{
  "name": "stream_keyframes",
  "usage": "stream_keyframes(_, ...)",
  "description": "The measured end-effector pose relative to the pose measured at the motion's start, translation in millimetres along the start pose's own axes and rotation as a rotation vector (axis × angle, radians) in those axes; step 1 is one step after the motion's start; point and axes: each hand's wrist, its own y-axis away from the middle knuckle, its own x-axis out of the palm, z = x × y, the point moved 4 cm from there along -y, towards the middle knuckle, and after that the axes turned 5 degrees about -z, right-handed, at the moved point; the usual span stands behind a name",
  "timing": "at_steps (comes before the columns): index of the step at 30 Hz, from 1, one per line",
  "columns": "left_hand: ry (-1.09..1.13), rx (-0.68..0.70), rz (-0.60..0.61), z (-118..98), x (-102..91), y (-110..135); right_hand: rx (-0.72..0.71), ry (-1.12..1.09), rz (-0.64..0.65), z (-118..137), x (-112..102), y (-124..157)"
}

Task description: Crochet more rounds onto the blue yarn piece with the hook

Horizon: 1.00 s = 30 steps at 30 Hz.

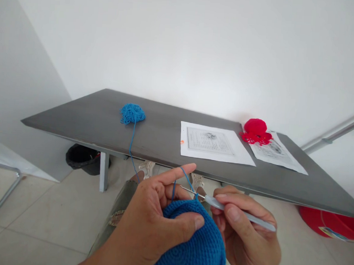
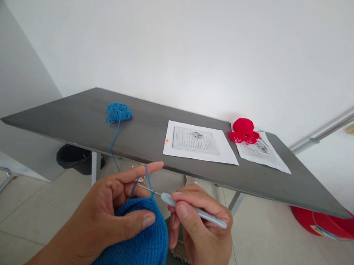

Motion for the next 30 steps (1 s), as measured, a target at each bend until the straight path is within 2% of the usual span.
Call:
stream_keyframes(14,-0.066,-0.018,-0.002,-0.8,-0.4,2.1,-0.003,0.035,-0.027,-1.1,-0.2,0.0)
stream_keyframes(16,-0.105,0.010,-0.032,-3.1,2.2,2.7,-0.027,0.079,-0.038,-1.5,-3.3,2.1)
stream_keyframes(22,-0.199,0.157,-0.253,-9.5,8.5,9.7,-0.103,0.259,-0.039,-4.4,-15.5,8.9)
stream_keyframes(26,-0.196,0.167,-0.279,-9.1,9.4,11.5,-0.097,0.243,-0.061,-3.2,-13.5,7.5)
stream_keyframes(30,-0.157,0.126,-0.249,-10.2,10.3,11.9,-0.015,0.140,-0.070,-0.6,-5.3,2.4)
